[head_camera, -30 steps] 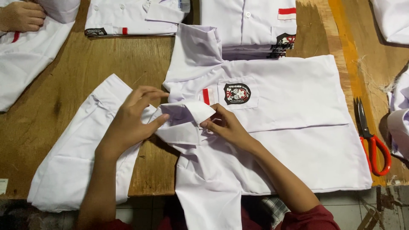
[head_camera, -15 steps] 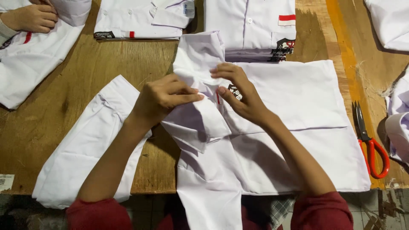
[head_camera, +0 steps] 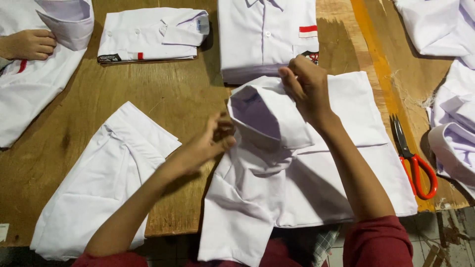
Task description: Trimming loose threads from white school shirts with scissors and folding them neatly on a wooden table.
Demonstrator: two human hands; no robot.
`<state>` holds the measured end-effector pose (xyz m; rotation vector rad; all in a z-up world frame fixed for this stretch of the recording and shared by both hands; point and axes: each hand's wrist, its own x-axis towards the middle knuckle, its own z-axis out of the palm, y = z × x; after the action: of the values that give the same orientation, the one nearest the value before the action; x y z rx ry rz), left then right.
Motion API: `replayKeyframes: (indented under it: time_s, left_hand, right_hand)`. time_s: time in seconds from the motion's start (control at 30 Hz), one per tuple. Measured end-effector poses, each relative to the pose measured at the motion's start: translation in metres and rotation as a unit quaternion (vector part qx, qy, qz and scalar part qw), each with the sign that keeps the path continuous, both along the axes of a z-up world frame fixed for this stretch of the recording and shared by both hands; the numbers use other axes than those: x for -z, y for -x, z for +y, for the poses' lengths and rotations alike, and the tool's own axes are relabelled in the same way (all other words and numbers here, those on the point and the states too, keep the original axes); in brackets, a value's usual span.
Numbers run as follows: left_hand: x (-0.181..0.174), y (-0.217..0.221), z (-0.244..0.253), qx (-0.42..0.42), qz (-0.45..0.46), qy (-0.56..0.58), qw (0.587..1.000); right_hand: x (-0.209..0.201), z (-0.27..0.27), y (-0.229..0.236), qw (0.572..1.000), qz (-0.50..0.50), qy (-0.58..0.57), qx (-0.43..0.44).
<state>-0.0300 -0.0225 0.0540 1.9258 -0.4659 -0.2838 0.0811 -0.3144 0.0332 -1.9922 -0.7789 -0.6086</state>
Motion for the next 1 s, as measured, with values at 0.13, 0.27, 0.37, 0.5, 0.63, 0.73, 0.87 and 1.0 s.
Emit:
replayKeyframes:
  time_s: [0.13,0.27,0.37,0.5,0.63,0.73,0.87,1.0]
  left_hand:
    - [0.001,0.014,-0.019,0.082,0.219,-0.115,0.966]
    - [-0.018,0.02,0.004,0.062,0.319,0.092,0.941]
    - [0.002,0.007,0.051,0.027,0.235,0.153,0.959]
    - [-0.066,0.006,0.077,0.034,0.217,0.121,0.968]
    - [-0.09,0.0,0.068,0.139,0.201,-0.309,0.919]
    - [-0.064,-0.007,0.067,0.293,0.139,-0.377,0.868]
    - [-0.021,-0.028,0.053,0.334,0.082,-0.359,0.867]
    - [0.007,-0.037,0.03,0.258,0.035,-0.304,0.917]
  right_hand:
    - [-0.026,-0.006,0.008,0.992,-0.082,0.036,0.09]
    - [-0.05,-0.025,0.027,0.991,-0.026,0.09,0.092]
    - [-0.086,-0.051,0.067,0.932,0.265,0.243,0.035]
    - [-0.09,-0.067,0.11,0.843,0.29,0.451,-0.05]
    - [-0.106,-0.046,0.145,0.857,0.263,0.422,-0.136]
    - [-0.094,-0.047,0.149,0.871,0.256,0.349,-0.233]
    - [-0.063,-0.049,0.141,0.826,0.43,0.299,-0.21]
    - [0.01,-0.063,0.111,0.867,0.275,0.405,-0.1]
